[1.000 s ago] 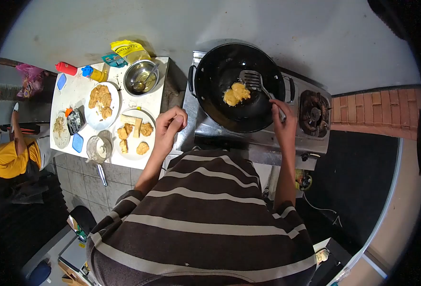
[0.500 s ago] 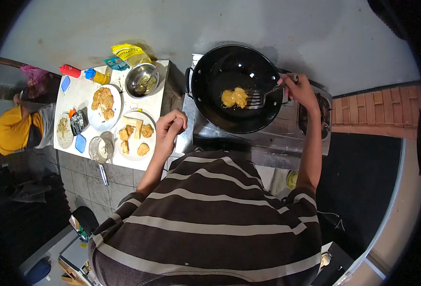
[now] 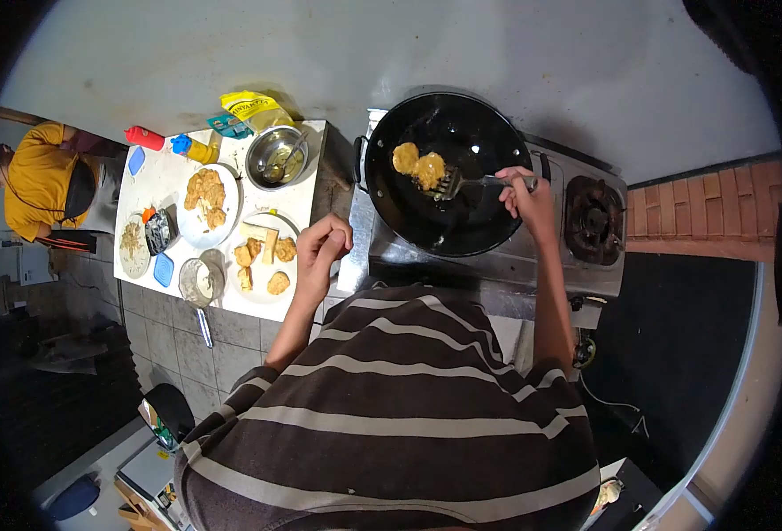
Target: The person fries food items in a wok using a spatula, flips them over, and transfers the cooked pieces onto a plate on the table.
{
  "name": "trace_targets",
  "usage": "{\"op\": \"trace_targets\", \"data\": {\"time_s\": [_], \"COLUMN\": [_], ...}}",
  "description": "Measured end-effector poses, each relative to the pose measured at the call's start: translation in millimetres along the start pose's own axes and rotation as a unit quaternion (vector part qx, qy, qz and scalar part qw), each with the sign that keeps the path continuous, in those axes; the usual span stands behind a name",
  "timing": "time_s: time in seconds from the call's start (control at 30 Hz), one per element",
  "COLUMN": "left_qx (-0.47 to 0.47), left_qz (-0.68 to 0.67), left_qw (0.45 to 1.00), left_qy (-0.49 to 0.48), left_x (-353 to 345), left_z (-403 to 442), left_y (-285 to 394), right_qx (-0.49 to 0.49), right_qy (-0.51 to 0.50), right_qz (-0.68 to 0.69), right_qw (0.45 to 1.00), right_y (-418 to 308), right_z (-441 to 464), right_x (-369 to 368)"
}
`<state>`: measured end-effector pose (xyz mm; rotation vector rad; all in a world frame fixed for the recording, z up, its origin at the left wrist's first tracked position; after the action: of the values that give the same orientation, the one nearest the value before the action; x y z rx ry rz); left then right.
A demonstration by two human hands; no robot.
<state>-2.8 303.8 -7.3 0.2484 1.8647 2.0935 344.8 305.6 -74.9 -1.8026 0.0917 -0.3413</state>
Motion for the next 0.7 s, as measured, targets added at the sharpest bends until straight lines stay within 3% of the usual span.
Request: {"op": "trace_targets", "data": {"time_s": [0.17,0.33,0.43,0.57,0.63,0.7], "left_qx": [-0.003,-0.001,0.0,0.005,0.002,0.001], "left_qz": [-0.008,0.002,-0.004,-0.007,0.0,-0.005], "left_qw": [1.0,1.0,0.999,0.999,0.999,0.999], "left_qy": [-0.014,-0.026,-0.035,-0.035,-0.044,-0.044], "left_x": [-4,-3,-4,-8,-13,-14], "left_z": [7,13,15,17,19,19], "left_y": [0,-2,-4,-5,0,1], "right_qx": [-0.021,0.036,0.06,0.083,0.175,0.175], "right_qy": [0.086,0.123,0.124,0.108,0.083,0.052], "right_qz": [0.005,-0.109,-0.203,-0.213,-0.256,-0.272], "right_qw": [0.996,0.986,0.969,0.967,0.947,0.945], "right_y": [1,-31,-46,-70,-93,-102], "right_z": [-22,-45,-50,-51,-51,-46], "right_x": [-5,-11,-9,-3,-5,-3]}}
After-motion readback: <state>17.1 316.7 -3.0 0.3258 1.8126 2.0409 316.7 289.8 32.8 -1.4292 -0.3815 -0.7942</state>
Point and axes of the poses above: each hand's wrist, its own z-axis towards the middle knuckle, its own x-axis out of the back of the hand, y = z × x, the point moved 10 cm from there along z, towards the middle knuckle, and after that the axes turned 3 degrees about -x, right-handed, at the moved point
